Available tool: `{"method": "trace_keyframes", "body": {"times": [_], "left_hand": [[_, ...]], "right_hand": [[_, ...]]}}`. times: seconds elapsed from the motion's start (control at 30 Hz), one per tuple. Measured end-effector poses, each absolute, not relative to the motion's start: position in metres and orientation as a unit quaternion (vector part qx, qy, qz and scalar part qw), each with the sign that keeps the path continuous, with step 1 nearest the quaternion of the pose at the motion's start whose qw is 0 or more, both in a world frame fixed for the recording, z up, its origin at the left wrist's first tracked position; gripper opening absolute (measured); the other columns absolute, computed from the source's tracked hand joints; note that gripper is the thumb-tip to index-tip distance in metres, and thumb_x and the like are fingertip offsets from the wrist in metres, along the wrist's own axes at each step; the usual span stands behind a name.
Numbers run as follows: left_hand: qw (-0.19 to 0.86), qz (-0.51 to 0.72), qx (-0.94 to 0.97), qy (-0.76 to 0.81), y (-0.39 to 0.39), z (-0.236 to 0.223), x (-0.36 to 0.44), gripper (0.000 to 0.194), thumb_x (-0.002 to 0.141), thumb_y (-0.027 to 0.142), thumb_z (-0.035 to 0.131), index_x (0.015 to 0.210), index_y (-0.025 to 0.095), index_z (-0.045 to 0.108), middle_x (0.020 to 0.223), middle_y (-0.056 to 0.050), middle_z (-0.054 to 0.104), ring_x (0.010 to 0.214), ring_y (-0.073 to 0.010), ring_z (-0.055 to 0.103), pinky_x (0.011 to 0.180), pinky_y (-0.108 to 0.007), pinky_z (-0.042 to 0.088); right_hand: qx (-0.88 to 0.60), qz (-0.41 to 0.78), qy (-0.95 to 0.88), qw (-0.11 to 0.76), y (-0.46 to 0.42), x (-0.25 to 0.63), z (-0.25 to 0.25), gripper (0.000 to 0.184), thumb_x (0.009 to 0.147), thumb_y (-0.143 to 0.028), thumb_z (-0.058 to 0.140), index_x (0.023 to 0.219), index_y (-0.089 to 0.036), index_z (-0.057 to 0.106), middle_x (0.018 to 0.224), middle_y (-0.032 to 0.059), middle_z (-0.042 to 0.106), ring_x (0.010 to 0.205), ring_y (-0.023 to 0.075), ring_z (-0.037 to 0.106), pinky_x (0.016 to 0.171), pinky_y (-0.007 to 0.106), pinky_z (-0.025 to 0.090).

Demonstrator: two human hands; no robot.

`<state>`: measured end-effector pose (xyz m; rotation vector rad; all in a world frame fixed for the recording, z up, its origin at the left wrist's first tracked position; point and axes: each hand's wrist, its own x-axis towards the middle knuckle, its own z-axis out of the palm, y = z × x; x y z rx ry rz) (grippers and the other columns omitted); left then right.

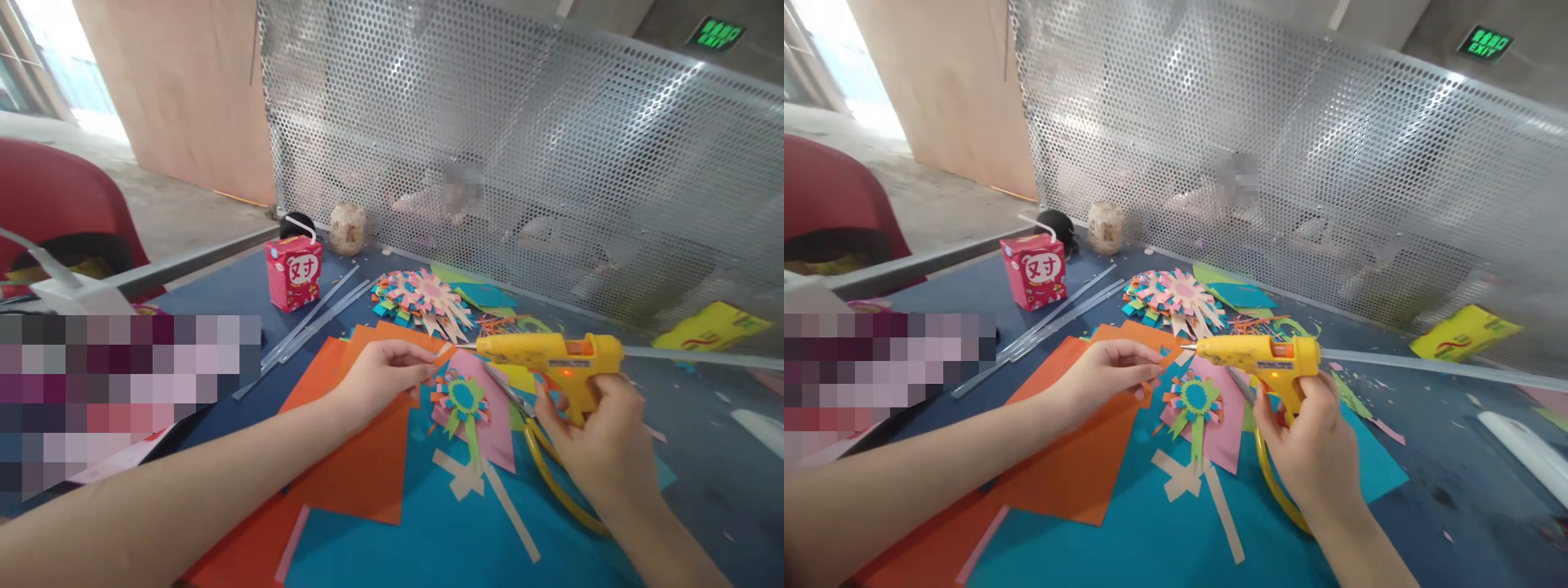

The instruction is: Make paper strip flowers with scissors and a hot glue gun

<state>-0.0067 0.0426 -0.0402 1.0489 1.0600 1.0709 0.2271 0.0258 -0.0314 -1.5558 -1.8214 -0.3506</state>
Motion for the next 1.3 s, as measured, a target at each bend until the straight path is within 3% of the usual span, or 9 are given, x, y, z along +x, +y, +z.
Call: {"method": "trace_keyframes", "body": {"times": [0.23, 0.6, 0.93, 1.3], "left_hand": [[0.608, 0.466, 0.46, 0.449, 0.043, -0.041, -0.008, 0.005, 0.07, 0.012, 0.064, 0.073, 0.015, 0.063, 0.06, 0.004, 0.063, 0.044, -0.0051, 0.054, 0.049, -0.019, 0.044], [0.606, 0.466, 0.46, 0.45, 0.043, -0.042, -0.009, 0.005, 0.07, 0.012, 0.064, 0.072, 0.016, 0.063, 0.058, 0.005, 0.063, 0.044, -0.0055, 0.054, 0.05, -0.019, 0.044], [0.598, 0.474, 0.453, 0.461, 0.046, -0.041, -0.009, 0.005, 0.07, 0.01, 0.063, 0.072, 0.015, 0.063, 0.059, 0.004, 0.063, 0.045, -0.0046, 0.054, 0.05, -0.018, 0.044], [0.601, 0.471, 0.456, 0.458, 0.043, -0.039, -0.01, 0.006, 0.068, 0.013, 0.066, 0.074, 0.016, 0.065, 0.059, 0.004, 0.063, 0.045, -0.0056, 0.055, 0.052, -0.019, 0.045]], "right_hand": [[-0.543, -0.184, -0.722, 0.388, 0.031, 0.232, -0.039, 0.022, 0.077, -0.041, 0.053, 0.079, -0.02, 0.045, 0.076, 0.0074, 0.054, 0.055, 0.0164, 0.053, 0.042, 0.027, 0.043], [-0.555, -0.173, -0.723, 0.374, 0.03, 0.232, -0.039, 0.022, 0.078, -0.04, 0.051, 0.082, -0.019, 0.047, 0.078, 0.0088, 0.054, 0.064, 0.0215, 0.058, 0.046, 0.03, 0.045], [-0.581, -0.183, -0.703, 0.366, 0.028, 0.228, -0.033, 0.024, 0.076, -0.042, 0.051, 0.07, -0.021, 0.042, 0.077, 0.0094, 0.054, 0.051, 0.0161, 0.053, 0.038, 0.027, 0.041], [-0.572, -0.166, -0.707, 0.382, 0.026, 0.225, -0.032, 0.023, 0.076, -0.039, 0.054, 0.073, -0.02, 0.043, 0.089, 0.0127, 0.058, 0.047, 0.0125, 0.056, 0.037, 0.024, 0.044]]}}
